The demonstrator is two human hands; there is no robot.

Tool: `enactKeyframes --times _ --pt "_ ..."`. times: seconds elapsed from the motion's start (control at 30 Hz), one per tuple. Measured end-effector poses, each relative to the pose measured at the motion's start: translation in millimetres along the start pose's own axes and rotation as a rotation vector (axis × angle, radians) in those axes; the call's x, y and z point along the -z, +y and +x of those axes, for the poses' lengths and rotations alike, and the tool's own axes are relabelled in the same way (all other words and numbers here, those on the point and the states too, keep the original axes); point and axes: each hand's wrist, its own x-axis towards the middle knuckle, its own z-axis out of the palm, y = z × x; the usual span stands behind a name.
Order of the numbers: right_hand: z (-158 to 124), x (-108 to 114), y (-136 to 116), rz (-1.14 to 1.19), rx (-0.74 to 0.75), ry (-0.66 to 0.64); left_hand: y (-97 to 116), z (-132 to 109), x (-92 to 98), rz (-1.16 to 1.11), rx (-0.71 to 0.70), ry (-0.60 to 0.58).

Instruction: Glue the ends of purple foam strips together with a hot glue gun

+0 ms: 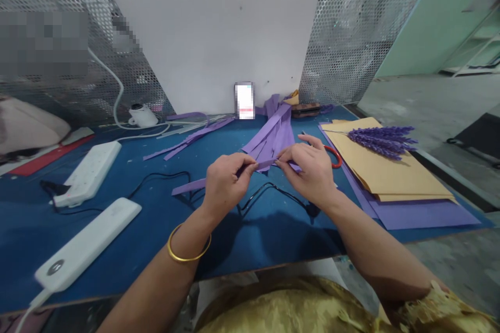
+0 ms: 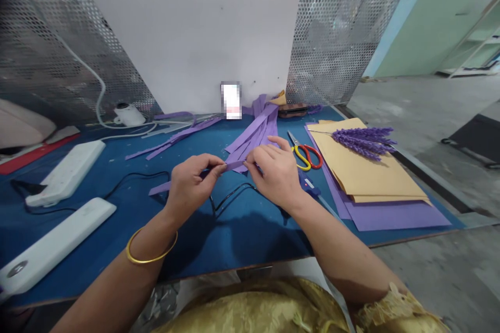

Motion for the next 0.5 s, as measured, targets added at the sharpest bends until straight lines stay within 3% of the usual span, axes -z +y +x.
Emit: enactKeyframes --times 0.17,0.33,0.5 --pt "0.3 0.0 -0.9 0.011 0.003 0.022 1.5 -0.1 -0.6 -0.126 0.042 0.0" --pt "-0.1 -1.3 -2.1 0.016 0.033 0.005 1.4 -1.1 0.0 -0.001 -0.019 0.029" --pt "-0.2 -1.3 -2.2 0.014 0.026 0.022 1.3 -1.3 -1.4 -0.095 0.022 0.018"
